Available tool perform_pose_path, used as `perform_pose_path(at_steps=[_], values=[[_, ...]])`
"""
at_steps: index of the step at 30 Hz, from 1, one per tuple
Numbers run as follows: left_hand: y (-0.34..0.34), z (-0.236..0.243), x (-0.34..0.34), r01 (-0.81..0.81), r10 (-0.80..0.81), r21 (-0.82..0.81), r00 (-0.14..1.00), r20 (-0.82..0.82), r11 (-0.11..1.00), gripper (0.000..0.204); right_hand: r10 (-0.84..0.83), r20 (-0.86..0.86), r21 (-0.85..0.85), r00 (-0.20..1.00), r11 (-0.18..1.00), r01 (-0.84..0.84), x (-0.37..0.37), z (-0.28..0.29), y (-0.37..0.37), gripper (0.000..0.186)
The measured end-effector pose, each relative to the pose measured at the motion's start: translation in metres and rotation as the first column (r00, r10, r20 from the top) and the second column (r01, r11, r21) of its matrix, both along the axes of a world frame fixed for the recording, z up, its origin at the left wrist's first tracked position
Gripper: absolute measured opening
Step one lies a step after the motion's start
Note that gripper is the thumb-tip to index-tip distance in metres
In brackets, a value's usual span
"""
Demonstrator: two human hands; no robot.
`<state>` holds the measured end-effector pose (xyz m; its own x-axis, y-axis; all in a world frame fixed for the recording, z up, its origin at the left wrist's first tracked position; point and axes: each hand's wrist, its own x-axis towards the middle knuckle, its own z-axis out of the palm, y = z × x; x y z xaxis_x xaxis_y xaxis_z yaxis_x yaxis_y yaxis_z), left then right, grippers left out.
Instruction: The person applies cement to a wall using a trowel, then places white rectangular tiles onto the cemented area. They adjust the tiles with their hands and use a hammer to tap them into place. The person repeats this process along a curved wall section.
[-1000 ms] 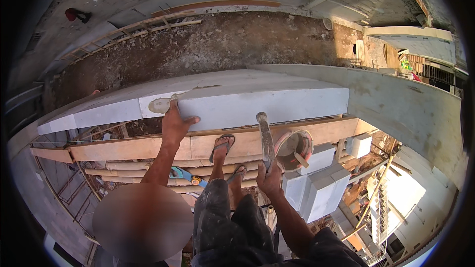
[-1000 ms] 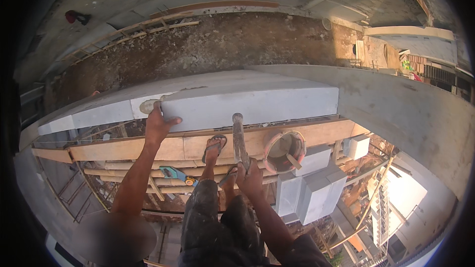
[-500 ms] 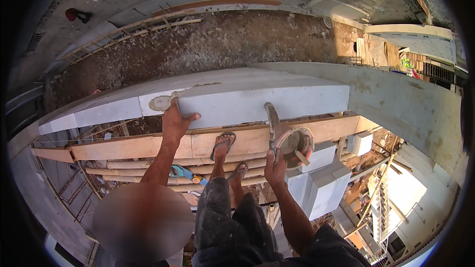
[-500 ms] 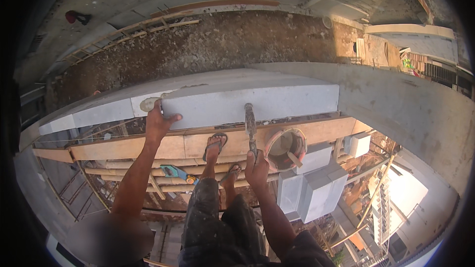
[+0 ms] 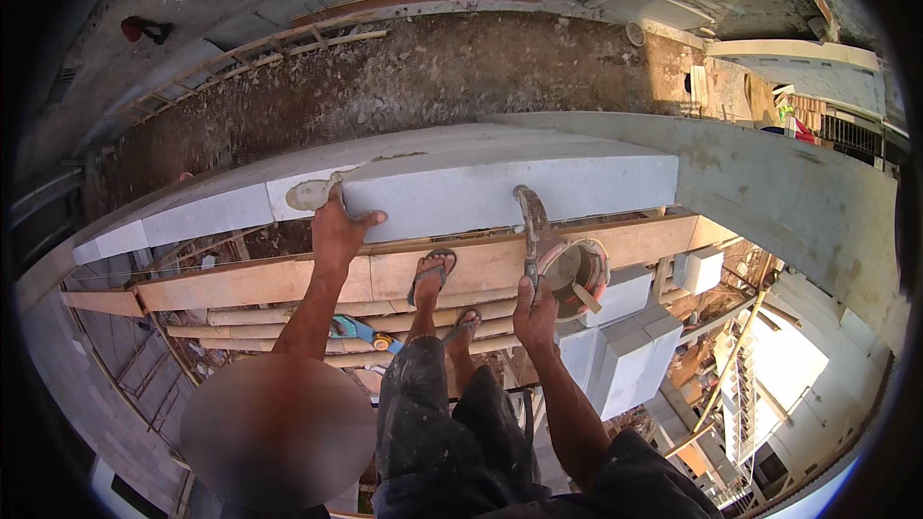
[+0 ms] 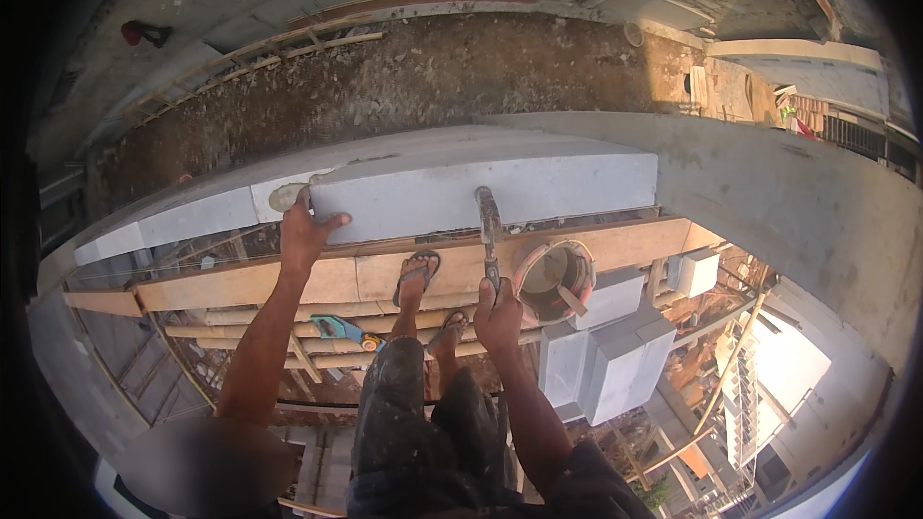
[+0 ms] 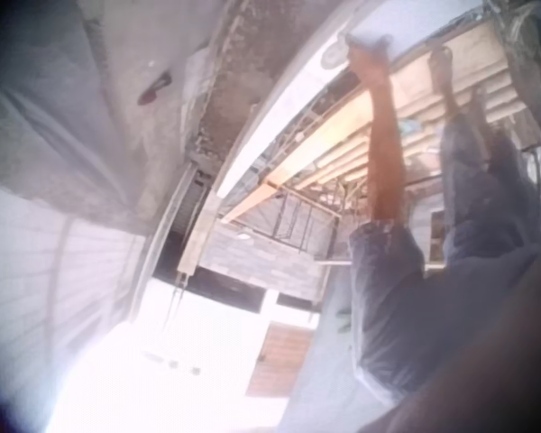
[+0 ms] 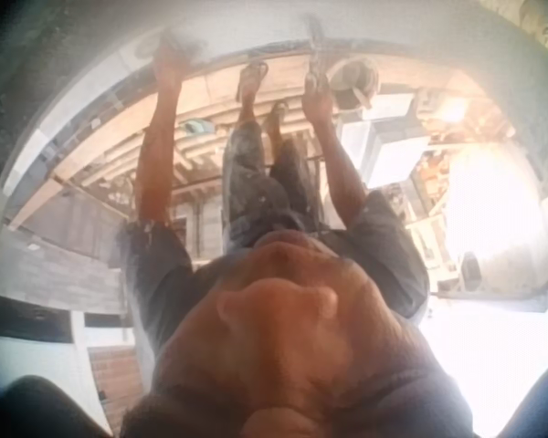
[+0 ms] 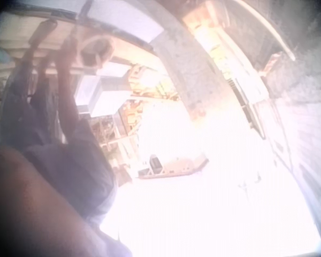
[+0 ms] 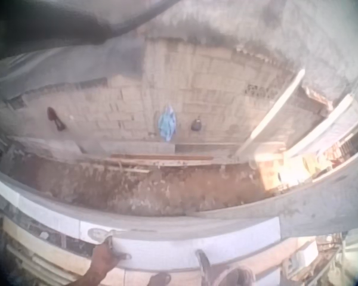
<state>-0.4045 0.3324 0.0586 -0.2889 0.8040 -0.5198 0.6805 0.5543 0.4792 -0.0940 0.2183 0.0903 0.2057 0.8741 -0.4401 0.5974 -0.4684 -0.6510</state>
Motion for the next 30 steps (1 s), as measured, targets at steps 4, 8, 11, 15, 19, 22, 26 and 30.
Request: perform_pose_path(at_steps=[4,8,11,15,19,22,26,30], values=[[0.006,0.006,0.001,-0.005,0.004,-0.085,1.0,-0.013,0.996,0.081,-0.007,0.035,-0.048,0.999,0.999,0.009,-0.001,0.003,0.004,0.035],[-0.007,0.012,0.039,0.229,-0.193,0.205,0.964,-0.18,0.952,0.071,0.014,0.155,0.014,0.988,1.0,-0.016,0.003,-0.009,-0.006,0.036],[-0.015,0.01,0.087,0.655,-0.624,0.282,0.755,-0.202,0.701,0.061,-0.014,0.099,-0.049,0.995,0.999,0.019,-0.012,0.008,0.007,0.037],[-0.009,-0.007,0.14,0.696,-0.705,0.271,0.705,-0.08,0.665,0.06,0.021,0.182,0.022,0.983,0.999,-0.025,-0.007,0.001,0.003,0.036],[-0.009,-0.013,0.141,0.711,-0.705,0.25,0.697,-0.13,0.657,0.057,-0.021,0.094,-0.14,0.995,0.99,0.035,-0.002,0.01,0.009,0.035],[-0.011,-0.009,0.143,0.715,-0.702,0.226,0.696,-0.148,0.661,0.058,-0.077,0.012,0.019,0.997,0.997,0.077,0.006,0.016,0.008,0.044],[-0.009,-0.008,0.155,0.72,-0.706,0.201,0.693,-0.146,0.665,0.06,-0.332,-0.116,0.092,0.936,0.935,0.343,0.023,0.008,-0.001,0.04],[-0.008,-0.006,0.159,0.697,-0.688,0.226,0.714,-0.131,0.681,0.062,-0.435,-0.062,0.075,0.898,0.896,0.438,0.042,-0.005,0.029,0.041]])
